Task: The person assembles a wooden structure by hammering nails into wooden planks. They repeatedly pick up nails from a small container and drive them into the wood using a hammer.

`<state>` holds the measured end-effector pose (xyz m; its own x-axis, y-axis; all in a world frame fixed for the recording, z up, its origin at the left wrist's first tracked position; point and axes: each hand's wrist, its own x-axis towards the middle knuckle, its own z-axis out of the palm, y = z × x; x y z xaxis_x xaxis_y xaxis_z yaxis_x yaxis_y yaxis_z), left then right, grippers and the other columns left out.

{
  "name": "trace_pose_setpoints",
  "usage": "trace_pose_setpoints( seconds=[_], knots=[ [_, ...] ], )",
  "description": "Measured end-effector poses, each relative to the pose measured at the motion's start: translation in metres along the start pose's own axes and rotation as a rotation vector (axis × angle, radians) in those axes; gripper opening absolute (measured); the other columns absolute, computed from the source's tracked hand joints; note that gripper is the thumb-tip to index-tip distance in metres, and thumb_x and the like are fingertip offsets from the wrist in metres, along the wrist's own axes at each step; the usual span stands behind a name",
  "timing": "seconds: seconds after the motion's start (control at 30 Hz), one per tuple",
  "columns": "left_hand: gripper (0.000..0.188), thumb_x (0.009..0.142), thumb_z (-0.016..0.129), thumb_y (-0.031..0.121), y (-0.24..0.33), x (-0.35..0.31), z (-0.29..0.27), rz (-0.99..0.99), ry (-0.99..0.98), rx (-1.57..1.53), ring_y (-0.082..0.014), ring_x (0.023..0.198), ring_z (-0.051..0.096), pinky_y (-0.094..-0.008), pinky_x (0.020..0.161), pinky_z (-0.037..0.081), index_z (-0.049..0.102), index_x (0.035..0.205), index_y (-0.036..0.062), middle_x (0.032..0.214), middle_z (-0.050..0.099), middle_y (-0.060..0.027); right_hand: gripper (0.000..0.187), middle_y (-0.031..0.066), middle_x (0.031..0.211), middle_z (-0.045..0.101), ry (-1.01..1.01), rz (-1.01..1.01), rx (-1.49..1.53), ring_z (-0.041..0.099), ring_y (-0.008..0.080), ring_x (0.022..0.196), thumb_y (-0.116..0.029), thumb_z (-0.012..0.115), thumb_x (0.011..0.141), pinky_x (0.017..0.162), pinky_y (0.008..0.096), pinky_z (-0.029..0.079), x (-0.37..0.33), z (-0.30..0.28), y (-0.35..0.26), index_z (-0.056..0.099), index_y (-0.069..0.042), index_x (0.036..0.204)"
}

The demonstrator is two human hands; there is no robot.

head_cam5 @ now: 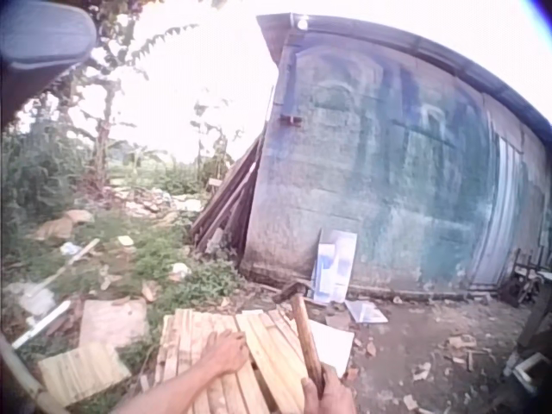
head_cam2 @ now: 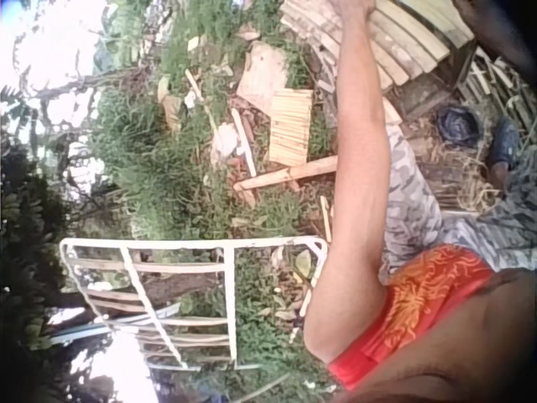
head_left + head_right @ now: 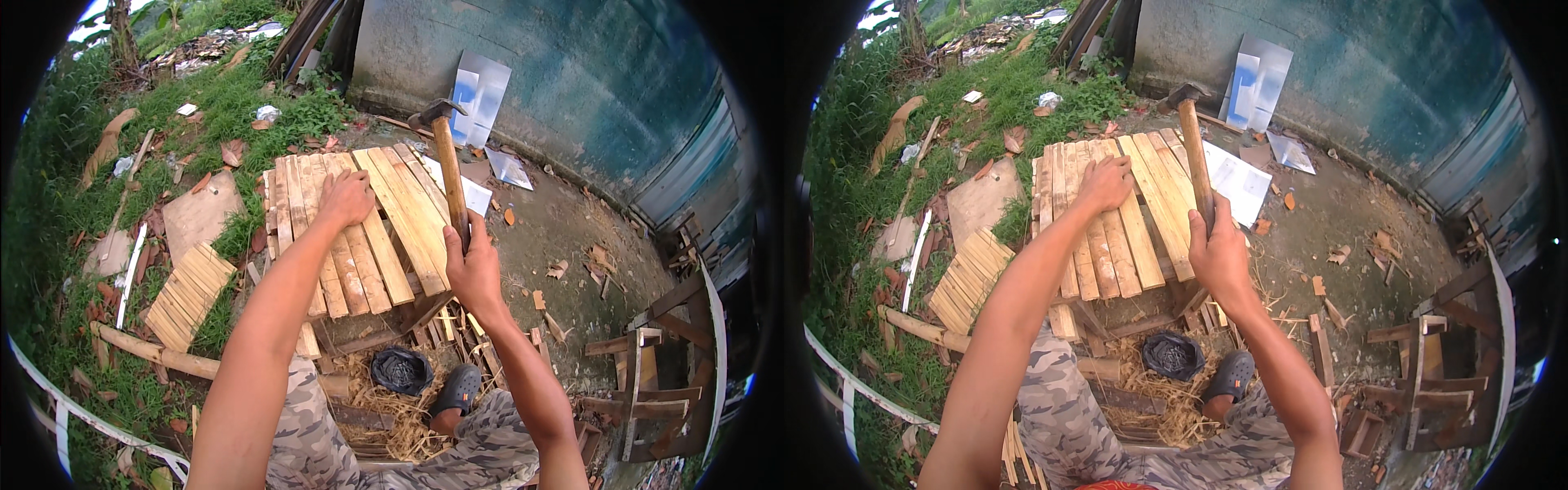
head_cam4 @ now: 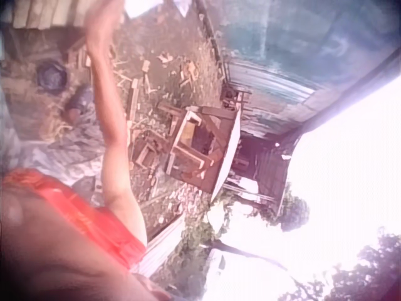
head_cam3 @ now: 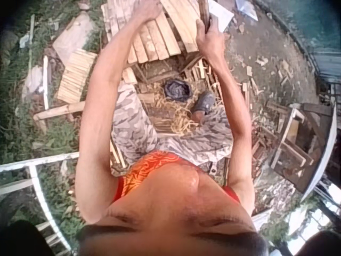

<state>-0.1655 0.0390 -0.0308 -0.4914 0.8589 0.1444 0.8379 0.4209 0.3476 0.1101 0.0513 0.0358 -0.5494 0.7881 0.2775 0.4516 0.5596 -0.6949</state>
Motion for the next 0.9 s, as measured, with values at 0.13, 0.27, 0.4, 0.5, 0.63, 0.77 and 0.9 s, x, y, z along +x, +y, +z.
trace_pose_setpoints(
  seconds=[0.13, 0.27, 0.4, 0.5, 0.63, 0.77, 0.9],
  knots=[
    [0.054, 0.102, 0.040, 0.031, -0.002, 0.000, 0.001, 0.011, -0.002, -0.004, -0.0296, 0.153, 0.032, -0.0557, 0.127, 0.017, 0.054, 0.149, 0.0080, 0.162, 0.043, -0.0045, 0.042, 0.0304, 0.085, 0.069, -0.147, -0.042, -0.254, 0.067, 0.0499, 0.077, -0.029, 0.056, 0.106, 0.067, 0.0548, 0.050, 0.010, 0.001, -0.005, 0.048, 0.000, 0.136],
    [0.053, 0.102, 0.040, 0.028, -0.002, 0.002, 0.000, 0.024, -0.003, 0.018, -0.0311, 0.153, 0.033, -0.0567, 0.126, 0.020, 0.053, 0.149, 0.0086, 0.162, 0.043, -0.0054, 0.050, 0.0369, 0.084, 0.068, -0.109, -0.016, -0.195, 0.067, 0.0558, 0.079, -0.028, 0.055, 0.105, 0.071, 0.0616, 0.051, 0.023, -0.013, -0.004, 0.044, 0.002, 0.144],
    [0.052, 0.101, 0.040, 0.027, -0.002, 0.002, -0.001, 0.021, -0.007, 0.030, -0.0324, 0.152, 0.034, -0.0572, 0.125, 0.022, 0.054, 0.148, 0.0086, 0.162, 0.044, -0.0059, 0.037, 0.0284, 0.078, 0.068, 0.021, -0.117, -0.055, 0.069, 0.0456, 0.067, -0.026, 0.053, 0.108, 0.060, 0.0503, 0.050, 0.016, -0.009, -0.006, 0.051, -0.003, 0.136],
    [0.052, 0.102, 0.041, 0.030, -0.001, 0.001, -0.002, 0.009, -0.010, -0.005, -0.0306, 0.152, 0.034, -0.0569, 0.127, 0.019, 0.056, 0.146, 0.0070, 0.161, 0.045, -0.0049, 0.042, 0.0311, 0.080, 0.068, -0.295, 0.011, -0.361, 0.068, 0.0508, 0.074, -0.028, 0.057, 0.105, 0.073, 0.0563, 0.052, 0.011, -0.001, -0.006, 0.051, 0.000, 0.136],
    [0.051, 0.101, 0.042, 0.027, 0.000, 0.001, -0.003, 0.026, -0.004, 0.028, -0.0335, 0.152, 0.034, -0.0575, 0.125, 0.022, 0.054, 0.147, 0.0085, 0.162, 0.044, -0.0067, 0.043, 0.0342, 0.086, 0.069, -0.138, -0.056, -0.172, 0.068, 0.0530, 0.084, -0.027, 0.058, 0.103, 0.081, 0.0588, 0.051, 0.011, 0.001, -0.007, 0.054, 0.003, 0.133],
    [0.052, 0.101, 0.041, 0.027, -0.002, 0.001, -0.001, 0.029, -0.005, 0.034, -0.0329, 0.152, 0.034, -0.0576, 0.125, 0.022, 0.053, 0.149, 0.0088, 0.163, 0.043, -0.0064, 0.041, 0.0346, 0.090, 0.069, -0.170, 0.048, -0.190, 0.068, 0.0523, 0.088, -0.026, 0.058, 0.102, 0.083, 0.0567, 0.051, 0.009, -0.002, -0.008, 0.057, 0.004, 0.130],
    [0.051, 0.102, 0.043, 0.030, -0.004, 0.002, 0.002, 0.033, 0.012, 0.010, -0.0317, 0.152, 0.035, -0.0582, 0.126, 0.019, 0.058, 0.144, 0.0077, 0.159, 0.048, -0.0048, 0.041, 0.0348, 0.088, 0.069, -0.198, -0.001, -0.268, 0.068, 0.0529, 0.086, -0.026, 0.058, 0.103, 0.079, 0.0559, 0.051, 0.012, -0.005, -0.003, 0.057, 0.003, 0.131]
  ],
)
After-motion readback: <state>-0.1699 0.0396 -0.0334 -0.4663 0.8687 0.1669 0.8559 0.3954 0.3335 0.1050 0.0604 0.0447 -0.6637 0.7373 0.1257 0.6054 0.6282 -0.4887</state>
